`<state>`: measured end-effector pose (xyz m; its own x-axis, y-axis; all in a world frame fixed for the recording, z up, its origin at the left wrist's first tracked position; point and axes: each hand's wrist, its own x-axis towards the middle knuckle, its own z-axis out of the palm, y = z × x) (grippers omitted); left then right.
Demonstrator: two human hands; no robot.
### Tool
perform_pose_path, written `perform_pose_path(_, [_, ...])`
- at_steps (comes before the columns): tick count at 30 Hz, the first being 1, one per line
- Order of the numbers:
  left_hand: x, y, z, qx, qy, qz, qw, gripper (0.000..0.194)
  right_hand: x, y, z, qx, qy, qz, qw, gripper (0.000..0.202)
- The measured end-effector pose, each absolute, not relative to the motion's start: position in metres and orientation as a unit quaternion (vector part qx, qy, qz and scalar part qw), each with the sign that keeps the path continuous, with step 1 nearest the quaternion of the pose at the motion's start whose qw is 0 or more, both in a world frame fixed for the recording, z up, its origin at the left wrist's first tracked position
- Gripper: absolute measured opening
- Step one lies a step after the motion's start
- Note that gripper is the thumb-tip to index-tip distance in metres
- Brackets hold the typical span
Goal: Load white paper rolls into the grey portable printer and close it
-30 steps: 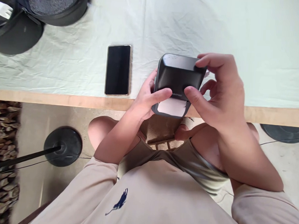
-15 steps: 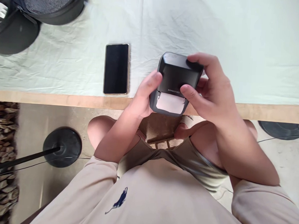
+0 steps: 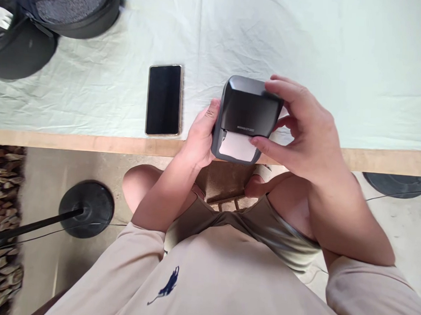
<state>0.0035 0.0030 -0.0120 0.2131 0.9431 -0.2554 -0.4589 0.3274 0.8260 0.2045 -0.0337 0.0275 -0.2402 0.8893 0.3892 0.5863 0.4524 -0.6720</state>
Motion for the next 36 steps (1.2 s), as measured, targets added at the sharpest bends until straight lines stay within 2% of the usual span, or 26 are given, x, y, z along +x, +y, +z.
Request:
perform_pose_path(3, [0.003, 0.005, -0.010, 0.292, 0.380, 0.466, 0.744, 0.044, 0.200, -0.033, 0.036, -0.505, -0.749, 0.117, 0.412, 0.060])
perform_pose_path(6, [0.002, 0.005, -0.006, 0.295, 0.340, 0.435, 0.780, 0.054, 0.189, -0.030, 0.045, -0.516, -0.680, 0.075, 0.515, 0.029])
perform_pose_path(8, [0.000, 0.004, -0.005, 0.313, 0.329, 0.438, 0.776, 0.058, 0.183, -0.026, 0.050, -0.501, -0.627, 0.107, 0.586, 0.013])
perform_pose_path(11, [-0.003, 0.001, -0.007, 0.337, 0.344, 0.450, 0.752, 0.048, 0.181, -0.021, 0.051, -0.466, -0.608, 0.140, 0.628, 0.019])
perform_pose_path(14, [-0.005, 0.000, -0.009, 0.359, 0.324, 0.457, 0.746, 0.032, 0.186, -0.019, 0.049, -0.493, -0.666, 0.119, 0.547, 0.012])
perform_pose_path(16, [-0.004, 0.000, -0.008, 0.372, 0.298, 0.455, 0.752, 0.027, 0.190, -0.020, 0.049, -0.530, -0.712, 0.116, 0.445, 0.005])
perform_pose_path(18, [-0.004, 0.001, -0.006, 0.380, 0.278, 0.443, 0.763, 0.026, 0.192, -0.021, 0.052, -0.570, -0.736, 0.110, 0.347, 0.016])
perform_pose_path(21, [-0.004, 0.000, -0.004, 0.386, 0.275, 0.430, 0.768, 0.030, 0.192, -0.022, 0.057, -0.620, -0.739, 0.089, 0.250, 0.032])
perform_pose_path(25, [-0.004, -0.002, -0.005, 0.390, 0.288, 0.436, 0.758, 0.032, 0.193, -0.021, 0.054, -0.628, -0.730, 0.141, 0.231, 0.028])
perform_pose_path(30, [-0.004, -0.003, -0.007, 0.389, 0.298, 0.443, 0.751, 0.039, 0.194, -0.017, 0.044, -0.644, -0.731, 0.113, 0.198, 0.038])
perform_pose_path(33, [-0.005, -0.002, -0.007, 0.390, 0.301, 0.438, 0.752, 0.035, 0.193, -0.019, 0.051, -0.618, -0.735, 0.143, 0.240, 0.038])
perform_pose_path(36, [-0.005, -0.001, -0.007, 0.382, 0.300, 0.438, 0.757, 0.029, 0.195, -0.021, 0.064, -0.567, -0.725, 0.199, 0.337, 0.046])
